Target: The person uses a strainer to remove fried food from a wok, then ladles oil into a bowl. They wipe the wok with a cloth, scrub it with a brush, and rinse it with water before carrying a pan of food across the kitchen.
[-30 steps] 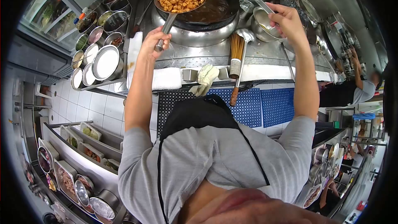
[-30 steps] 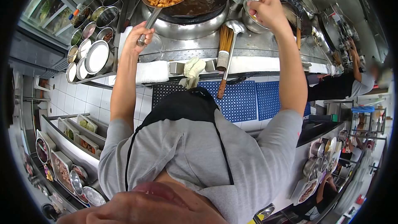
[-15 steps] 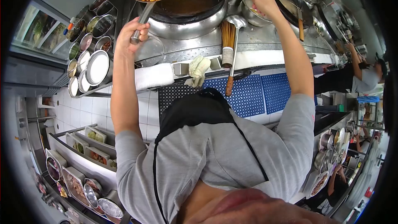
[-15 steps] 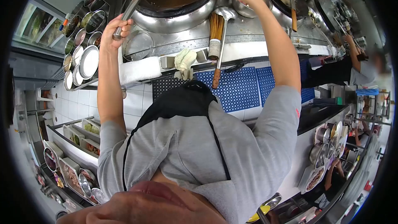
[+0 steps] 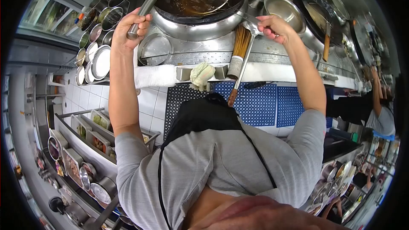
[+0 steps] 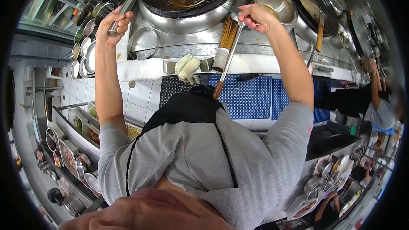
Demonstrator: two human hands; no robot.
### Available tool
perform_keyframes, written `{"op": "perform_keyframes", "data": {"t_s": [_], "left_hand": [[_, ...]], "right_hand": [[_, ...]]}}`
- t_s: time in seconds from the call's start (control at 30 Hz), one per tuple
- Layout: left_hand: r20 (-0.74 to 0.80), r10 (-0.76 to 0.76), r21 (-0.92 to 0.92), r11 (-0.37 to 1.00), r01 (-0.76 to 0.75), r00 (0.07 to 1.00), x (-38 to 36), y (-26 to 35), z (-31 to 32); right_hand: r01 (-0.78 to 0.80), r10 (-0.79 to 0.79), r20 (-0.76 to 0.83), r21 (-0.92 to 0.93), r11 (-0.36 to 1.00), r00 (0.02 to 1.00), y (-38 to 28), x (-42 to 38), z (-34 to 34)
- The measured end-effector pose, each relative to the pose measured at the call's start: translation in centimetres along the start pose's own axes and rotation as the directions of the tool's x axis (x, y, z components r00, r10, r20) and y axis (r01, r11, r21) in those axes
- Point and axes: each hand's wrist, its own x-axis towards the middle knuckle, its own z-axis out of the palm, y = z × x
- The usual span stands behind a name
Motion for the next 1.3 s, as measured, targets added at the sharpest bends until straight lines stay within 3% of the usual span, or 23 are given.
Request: {"op": "perform_keyframes", "data": {"t_s": [0.13,0.27,0.37,0.5,0.63,0.7,0.8,0.87,1.03,1.3], "left_hand": [[-0.033,0.013,-0.012,1.0,-0.013,0.999,-0.1,-0.9,0.5],[-0.062,0.016,-0.032,0.999,-0.018,0.998,-0.3,-2.0,0.6],[-0.056,0.025,-0.053,0.998,-0.028,0.998,-0.7,-2.6,0.2],[-0.056,0.047,-0.031,0.998,-0.049,0.997,-2.4,-2.8,-0.7],[-0.039,0.065,0.001,0.998,-0.065,0.997,-5.1,-2.7,-2.0],[-0.064,0.055,0.018,0.998,-0.054,0.996,-5.7,-2.3,-2.9],[-0.087,0.051,0.02,0.999,-0.05,0.995,-6.3,-1.8,-3.0],[-0.112,0.047,-0.001,0.999,-0.048,0.993,-6.3,-1.5,-3.1],[-0.111,0.043,0.015,0.999,-0.042,0.993,-5.5,-0.7,-3.1],[-0.069,0.04,-0.033,0.999,-0.042,0.997,-4.2,0.5,-2.1]], "right_hand": [[-0.021,-0.017,0.179,0.209,0.978,0.984,2.8,3.0,0.3],[0.037,-0.102,0.167,0.356,0.934,0.981,6.0,5.4,3.3],[-0.009,-0.135,0.264,0.481,0.877,0.955,7.6,7.1,5.5],[0.01,-0.167,0.246,0.536,0.844,0.955,7.6,6.4,6.6],[0.111,-0.239,0.213,0.482,0.869,0.947,5.5,3.6,4.5],[0.192,-0.232,0.051,0.403,0.895,0.971,4.1,2.3,3.1],[0.306,-0.27,-0.214,0.158,0.939,0.939,1.7,0.2,2.2],[0.314,-0.315,-0.288,-0.049,0.948,0.904,0.3,-0.6,1.9],[0.245,-0.397,-0.285,-0.447,0.86,0.872,-1.2,0.8,1.2],[0.178,-0.182,-0.146,-0.037,0.983,0.972,2.0,5.8,2.8]]}}
